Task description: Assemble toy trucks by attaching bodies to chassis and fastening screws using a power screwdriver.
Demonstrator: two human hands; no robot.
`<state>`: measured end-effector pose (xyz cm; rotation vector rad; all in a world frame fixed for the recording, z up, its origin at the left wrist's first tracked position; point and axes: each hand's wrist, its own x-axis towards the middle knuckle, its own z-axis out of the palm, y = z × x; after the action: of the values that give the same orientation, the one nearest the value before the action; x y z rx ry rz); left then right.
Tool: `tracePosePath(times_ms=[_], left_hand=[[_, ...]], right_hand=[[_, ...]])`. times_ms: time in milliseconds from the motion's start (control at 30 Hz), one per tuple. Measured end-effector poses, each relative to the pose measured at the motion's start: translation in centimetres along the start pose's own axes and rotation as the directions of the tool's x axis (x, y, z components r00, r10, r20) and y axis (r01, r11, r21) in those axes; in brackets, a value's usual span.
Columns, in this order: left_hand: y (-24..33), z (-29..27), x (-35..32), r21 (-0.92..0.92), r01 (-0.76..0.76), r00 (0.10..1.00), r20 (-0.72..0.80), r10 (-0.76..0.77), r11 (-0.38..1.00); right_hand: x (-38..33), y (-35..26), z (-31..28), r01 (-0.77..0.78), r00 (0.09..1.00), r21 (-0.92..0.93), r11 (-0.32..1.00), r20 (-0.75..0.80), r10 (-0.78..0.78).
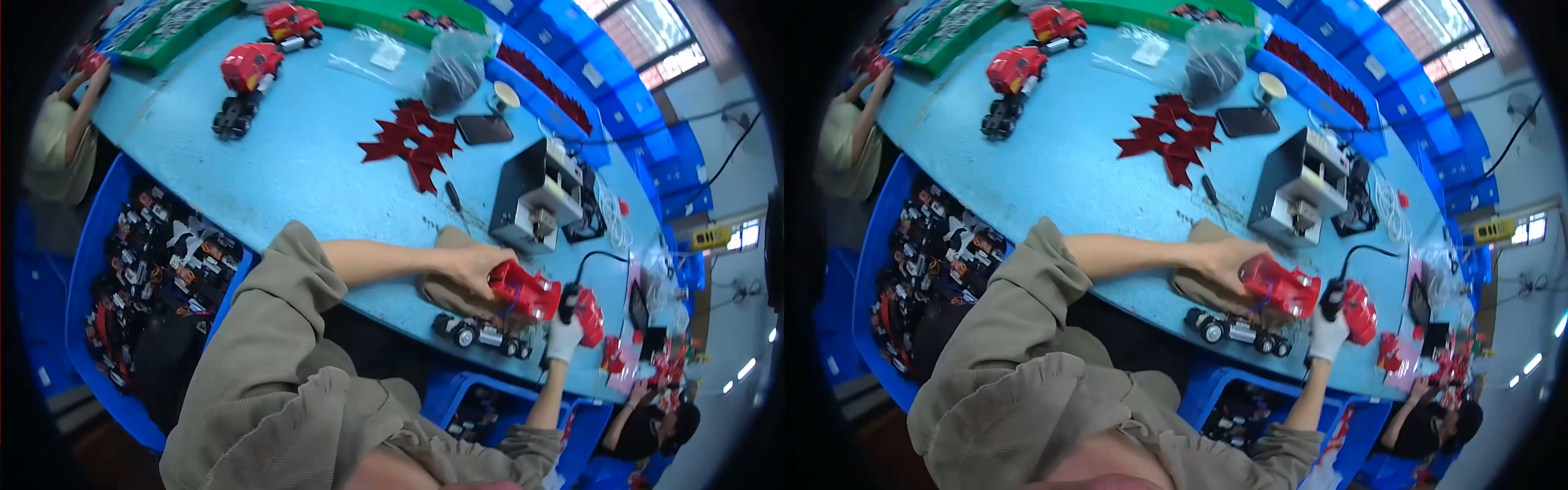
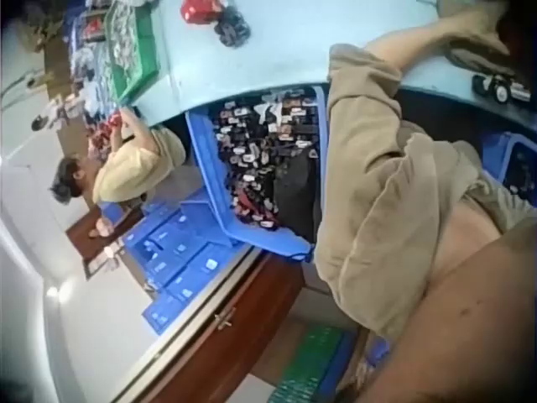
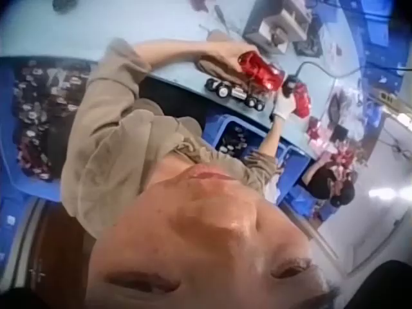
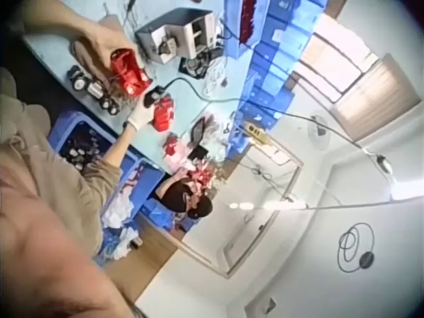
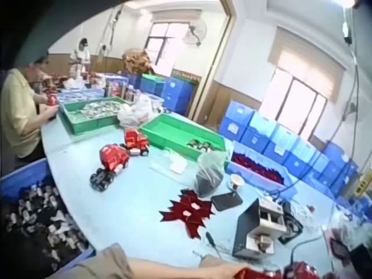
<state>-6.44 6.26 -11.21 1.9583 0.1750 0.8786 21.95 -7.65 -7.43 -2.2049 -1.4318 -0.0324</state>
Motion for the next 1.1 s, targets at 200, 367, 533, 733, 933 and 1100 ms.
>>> tracePosePath(times_ms=[200, 367, 533, 733, 933, 1100], left_hand=[[0.4, 0.1, -0.2, -0.019, 0.034, 0.999, 0.041, -0.033, 0.999], [2.3, 0.0, -0.8, -0.026, -0.002, 1.0, -0.021, 0.001, 1.0], [6.0, -3.5, -1.1, 0.316, -0.319, 0.922, -0.114, 0.37, 0.894], [17.1, -10.9, -4.9, 0.851, -0.365, 0.918, 0.395, -0.002, 0.378], [18.5, -8.9, -12.0, 0.805, -0.559, 0.72, 0.352, -0.597, -0.199], [11.6, -13.9, -16.7, 0.756, -0.494, 0.746, 0.114, -0.656, -0.429]], right_hand=[[-3.5, -3.4, -0.8, -0.184, 0.978, -0.09, 0.979, 0.078, 0.191], [-9.8, -1.1, -0.2, 0.063, 0.995, 0.399, 0.915, -0.1, -0.024], [-17.0, -7.4, 2.4, 0.144, 0.987, 0.551, 0.822, -0.145, -0.075], [-17.3, -17.9, 1.4, 0.63, 0.773, 0.435, 0.643, -0.273, -0.573], [-16.7, -29.0, 6.9, 0.82, 0.457, 0.465, 0.334, -0.181, -0.871], [-17.7, -33.0, 12.7, 0.717, 0.485, 0.613, 0.333, -0.094, -0.87]])
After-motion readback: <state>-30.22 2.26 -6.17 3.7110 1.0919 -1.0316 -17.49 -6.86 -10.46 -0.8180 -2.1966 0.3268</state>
